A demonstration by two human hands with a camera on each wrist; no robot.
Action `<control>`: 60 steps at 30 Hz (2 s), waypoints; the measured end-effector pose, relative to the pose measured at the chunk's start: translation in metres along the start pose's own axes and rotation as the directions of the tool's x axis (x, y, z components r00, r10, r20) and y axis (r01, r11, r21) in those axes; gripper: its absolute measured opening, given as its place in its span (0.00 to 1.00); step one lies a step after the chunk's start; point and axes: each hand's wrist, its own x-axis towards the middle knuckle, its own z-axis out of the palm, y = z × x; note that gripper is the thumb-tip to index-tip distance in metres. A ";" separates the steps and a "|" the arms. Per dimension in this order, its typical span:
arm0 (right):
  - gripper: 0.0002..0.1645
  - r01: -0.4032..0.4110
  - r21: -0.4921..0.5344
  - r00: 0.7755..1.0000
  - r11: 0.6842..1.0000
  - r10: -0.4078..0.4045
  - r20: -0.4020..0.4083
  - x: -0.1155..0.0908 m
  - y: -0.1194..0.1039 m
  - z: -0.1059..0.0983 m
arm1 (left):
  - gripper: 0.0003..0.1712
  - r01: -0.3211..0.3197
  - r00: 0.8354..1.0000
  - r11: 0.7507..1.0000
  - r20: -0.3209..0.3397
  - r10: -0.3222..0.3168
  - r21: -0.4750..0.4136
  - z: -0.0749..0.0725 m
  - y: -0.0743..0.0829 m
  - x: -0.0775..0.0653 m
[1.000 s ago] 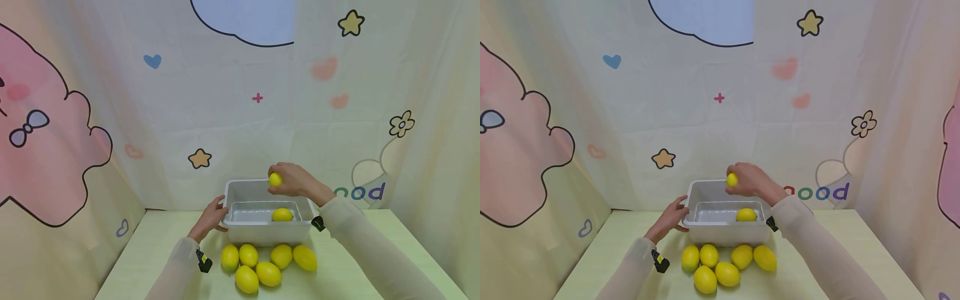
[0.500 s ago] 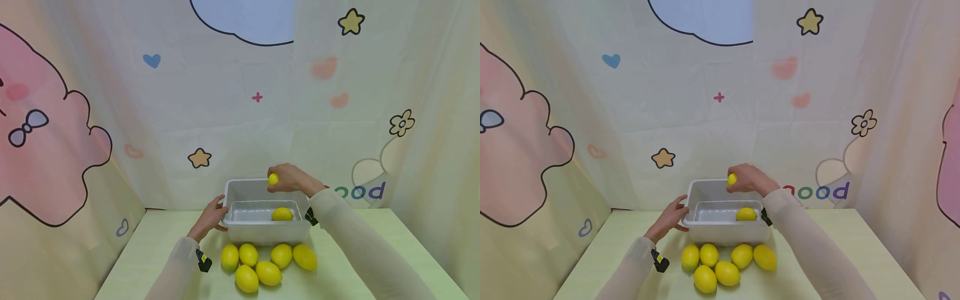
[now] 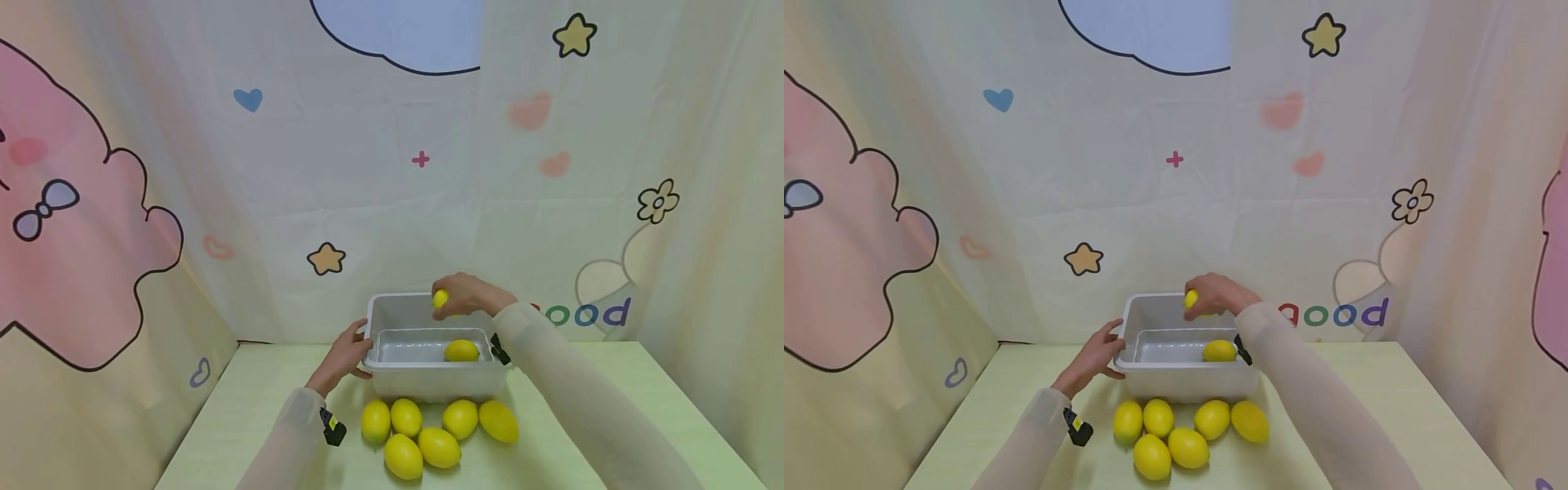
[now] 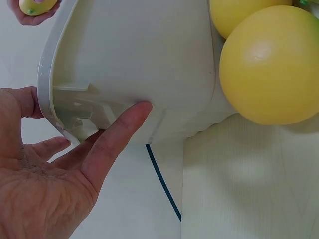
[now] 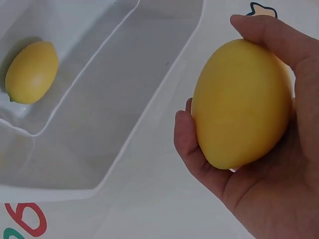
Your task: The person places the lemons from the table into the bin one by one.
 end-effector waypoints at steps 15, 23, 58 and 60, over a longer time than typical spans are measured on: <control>0.26 -0.145 0.065 0.979 0.987 0.134 0.155 0.012 0.003 -0.001 | 0.38 -0.003 1.000 1.000 0.014 0.004 -0.017 0.000 -0.001 0.004; 0.24 -0.184 0.055 0.963 0.981 0.169 0.210 0.020 0.010 0.004 | 0.38 0.004 1.000 1.000 0.009 -0.004 -0.001 -0.001 -0.001 0.001; 0.25 -0.088 0.100 0.983 0.991 0.070 0.171 0.024 0.008 0.001 | 0.37 -0.006 1.000 1.000 -0.003 0.006 0.001 0.000 -0.001 0.000; 0.26 -0.061 0.087 0.988 0.994 0.048 0.149 0.021 0.006 -0.001 | 0.37 -0.009 1.000 1.000 -0.005 0.009 -0.002 0.000 0.000 0.000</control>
